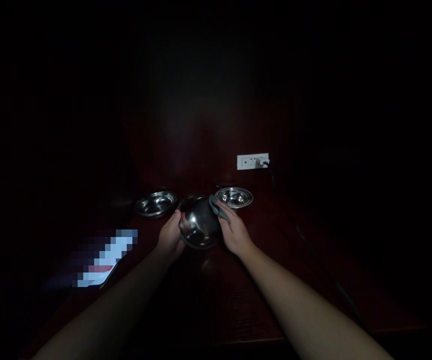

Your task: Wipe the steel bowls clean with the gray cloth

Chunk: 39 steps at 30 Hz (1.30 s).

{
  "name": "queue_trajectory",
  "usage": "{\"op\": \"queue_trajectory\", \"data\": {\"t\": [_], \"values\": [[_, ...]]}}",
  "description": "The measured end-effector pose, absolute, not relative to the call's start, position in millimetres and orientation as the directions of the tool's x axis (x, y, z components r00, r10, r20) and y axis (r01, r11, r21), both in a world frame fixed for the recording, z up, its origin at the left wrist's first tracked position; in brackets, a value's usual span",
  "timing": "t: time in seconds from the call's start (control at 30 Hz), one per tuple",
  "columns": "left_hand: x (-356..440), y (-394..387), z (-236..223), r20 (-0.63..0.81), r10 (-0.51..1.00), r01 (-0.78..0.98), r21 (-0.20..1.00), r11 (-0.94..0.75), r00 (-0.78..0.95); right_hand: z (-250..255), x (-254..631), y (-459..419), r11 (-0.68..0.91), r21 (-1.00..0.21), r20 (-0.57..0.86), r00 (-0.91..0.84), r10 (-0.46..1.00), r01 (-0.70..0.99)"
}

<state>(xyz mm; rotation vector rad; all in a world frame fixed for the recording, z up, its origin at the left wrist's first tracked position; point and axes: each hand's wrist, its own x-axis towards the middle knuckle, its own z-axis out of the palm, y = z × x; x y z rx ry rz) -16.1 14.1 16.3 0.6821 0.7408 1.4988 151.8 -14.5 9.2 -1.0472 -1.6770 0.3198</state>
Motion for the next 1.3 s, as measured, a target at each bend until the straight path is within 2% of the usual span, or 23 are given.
{"op": "queue_trajectory", "data": {"t": [0.1,0.23,0.33,0.5,0.6,0.8,0.87,1.07,1.23,1.3], "values": [[-12,14,13,-0.103,0.994,-0.588,0.807,0.056,-0.048,10,150,-15,0.599,-0.590,0.649,-0.124,0.751,0.541],[-11,13,11,-0.103,0.993,-0.478,0.876,0.061,-0.061,15,154,-19,0.666,-0.492,0.689,-0.218,0.691,0.560],[-12,14,10,-0.122,0.991,-0.478,0.874,0.085,-0.047,17,159,-22,0.700,-0.459,0.686,-0.283,0.670,0.547],[-15,19,4,-0.189,0.982,-0.523,0.835,0.173,0.022,12,170,-14,0.705,-0.533,0.705,-0.216,0.676,0.467],[-18,23,1,-0.224,0.971,-0.516,0.824,0.233,0.081,7,178,-5,0.664,-0.574,0.684,-0.166,0.711,0.479],[-22,28,-2,-0.258,0.921,-0.535,0.755,0.380,0.292,4,186,-1,0.484,-0.638,0.552,-0.084,0.830,0.599],[-24,29,-2,-0.268,0.905,-0.535,0.737,0.413,0.330,3,185,-3,0.478,-0.660,0.518,-0.110,0.848,0.580],[-31,28,-2,-0.295,0.880,-0.528,0.712,0.462,0.372,-1,184,-2,0.380,-0.824,0.338,-0.173,0.925,0.420],[-31,28,0,-0.253,0.865,-0.544,0.692,0.474,0.433,-2,187,1,0.288,-0.876,0.246,-0.154,0.957,0.387],[-31,28,0,-0.237,0.882,-0.570,0.688,0.449,0.408,-2,187,1,0.256,-0.890,0.217,-0.145,0.965,0.377]]}}
